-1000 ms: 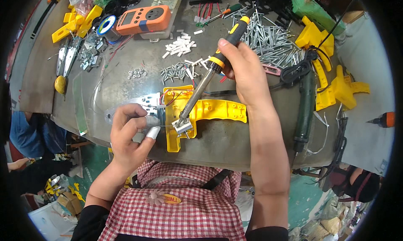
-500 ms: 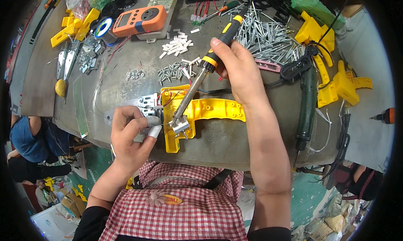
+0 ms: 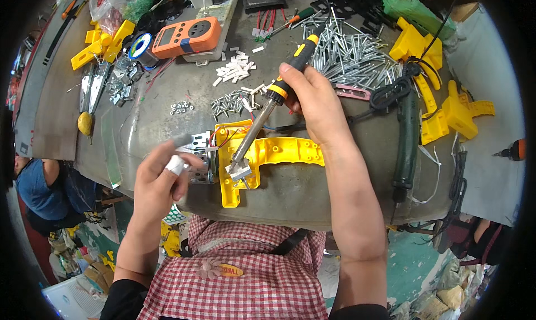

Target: Soldering internal components and assembling the plastic housing for a handheld electronic tool.

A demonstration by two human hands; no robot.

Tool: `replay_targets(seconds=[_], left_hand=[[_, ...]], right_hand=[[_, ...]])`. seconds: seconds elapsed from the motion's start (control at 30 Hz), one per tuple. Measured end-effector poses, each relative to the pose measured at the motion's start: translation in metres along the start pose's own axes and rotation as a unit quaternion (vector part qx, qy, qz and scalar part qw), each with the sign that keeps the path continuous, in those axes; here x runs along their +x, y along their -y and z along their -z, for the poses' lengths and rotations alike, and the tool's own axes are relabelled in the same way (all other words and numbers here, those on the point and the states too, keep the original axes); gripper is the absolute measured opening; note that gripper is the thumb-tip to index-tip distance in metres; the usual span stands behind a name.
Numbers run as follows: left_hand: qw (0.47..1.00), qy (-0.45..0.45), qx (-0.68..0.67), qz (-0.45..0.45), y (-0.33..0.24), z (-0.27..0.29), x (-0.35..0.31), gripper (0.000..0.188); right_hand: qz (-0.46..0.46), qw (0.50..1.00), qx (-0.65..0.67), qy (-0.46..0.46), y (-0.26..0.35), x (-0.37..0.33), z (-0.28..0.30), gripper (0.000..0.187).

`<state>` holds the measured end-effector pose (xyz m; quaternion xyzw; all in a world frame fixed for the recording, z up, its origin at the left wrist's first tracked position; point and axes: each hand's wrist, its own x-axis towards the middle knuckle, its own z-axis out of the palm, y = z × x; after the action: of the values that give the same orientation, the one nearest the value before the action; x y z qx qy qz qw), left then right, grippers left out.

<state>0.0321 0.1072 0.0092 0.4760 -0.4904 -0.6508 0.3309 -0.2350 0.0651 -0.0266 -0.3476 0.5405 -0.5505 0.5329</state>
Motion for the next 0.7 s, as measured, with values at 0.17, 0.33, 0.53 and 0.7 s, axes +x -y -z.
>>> replay_targets(seconds=[0.17, 0.33, 0.53, 0.7], left_hand=[[0.965, 0.099, -0.209, 0.121, -0.001, -0.001, 0.020, 0.028], [0.989, 0.051, 0.110, 0.081, -0.018, -0.008, 0.030, 0.018], [0.986, 0.030, 0.165, -0.020, -0.005, -0.021, 0.027, 0.016], [0.990, 0.009, 0.138, -0.021, -0.003, -0.034, 0.023, 0.017]], right_hand=[[-0.005, 1.000, -0.001, -0.005, -0.001, -0.001, -0.002, 0.023], [-0.004, 1.000, -0.004, 0.002, 0.000, -0.002, -0.002, 0.024], [0.021, 1.000, -0.010, 0.013, -0.003, 0.000, 0.001, 0.024], [0.035, 0.999, -0.013, 0.024, -0.002, 0.001, 0.001, 0.025]])
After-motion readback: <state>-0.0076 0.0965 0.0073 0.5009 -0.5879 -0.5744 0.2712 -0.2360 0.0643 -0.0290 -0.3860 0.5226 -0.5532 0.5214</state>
